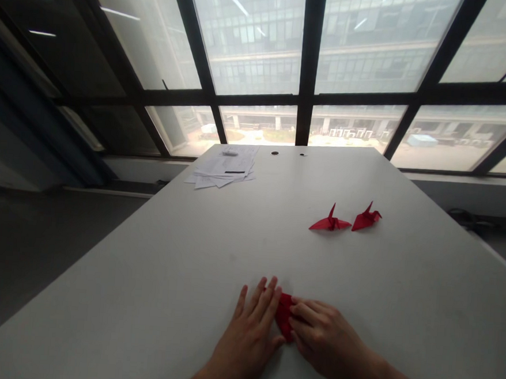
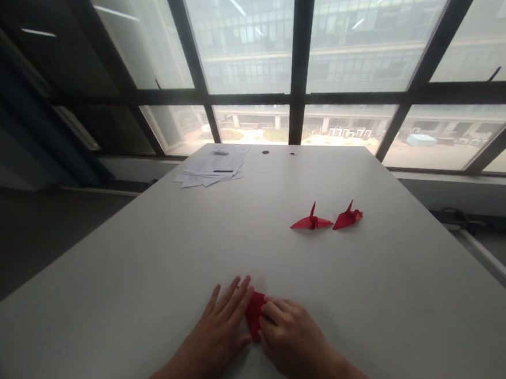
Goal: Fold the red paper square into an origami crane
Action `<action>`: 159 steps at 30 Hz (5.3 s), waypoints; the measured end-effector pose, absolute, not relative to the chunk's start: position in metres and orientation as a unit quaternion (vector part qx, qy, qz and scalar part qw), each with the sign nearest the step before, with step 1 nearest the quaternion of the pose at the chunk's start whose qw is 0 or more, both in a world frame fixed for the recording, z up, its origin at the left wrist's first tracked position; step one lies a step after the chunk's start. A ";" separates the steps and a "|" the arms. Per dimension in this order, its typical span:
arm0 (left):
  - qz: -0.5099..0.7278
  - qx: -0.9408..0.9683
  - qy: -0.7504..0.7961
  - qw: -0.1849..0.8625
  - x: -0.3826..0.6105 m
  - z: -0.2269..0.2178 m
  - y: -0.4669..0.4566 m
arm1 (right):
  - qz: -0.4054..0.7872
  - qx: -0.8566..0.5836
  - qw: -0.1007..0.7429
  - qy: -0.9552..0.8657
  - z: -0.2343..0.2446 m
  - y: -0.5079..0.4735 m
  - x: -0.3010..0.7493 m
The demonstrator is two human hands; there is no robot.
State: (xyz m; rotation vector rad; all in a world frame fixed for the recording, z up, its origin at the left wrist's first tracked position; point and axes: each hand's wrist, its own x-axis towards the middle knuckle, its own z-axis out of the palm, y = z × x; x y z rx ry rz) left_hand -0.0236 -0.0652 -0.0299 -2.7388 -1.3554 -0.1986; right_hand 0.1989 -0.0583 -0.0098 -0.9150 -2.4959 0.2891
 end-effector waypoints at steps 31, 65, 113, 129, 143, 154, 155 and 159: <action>-0.030 -0.914 -0.405 0.011 -0.027 -0.023 -0.061 | 0.086 -0.357 0.194 -0.910 -0.017 -0.055 0.199; -0.225 -0.859 -0.454 -0.076 -0.025 -0.016 -0.052 | 0.130 -0.365 0.336 -0.859 -0.012 -0.043 0.201; -0.222 -0.819 -0.524 -0.081 -0.023 -0.009 -0.047 | 0.117 -0.518 0.302 -0.791 -0.029 -0.026 0.213; -0.231 -0.814 -0.525 -0.089 -0.025 -0.018 -0.043 | 0.241 -0.504 0.361 -0.747 -0.028 -0.018 0.218; -0.232 -0.798 -0.538 -0.139 -0.023 -0.015 -0.042 | 0.134 -0.539 0.247 -0.794 -0.020 -0.036 0.207; -0.280 -0.754 -0.577 -0.145 -0.023 -0.015 -0.041 | 0.143 -0.533 0.253 -0.794 -0.017 -0.049 0.201; -0.289 -0.752 -0.576 -0.139 -0.022 -0.014 -0.042 | 0.144 -0.527 0.256 -0.797 -0.015 -0.052 0.200; -0.324 -0.765 -0.544 -0.118 -0.020 -0.006 -0.046 | 0.140 -0.485 0.269 -0.820 -0.014 -0.055 0.196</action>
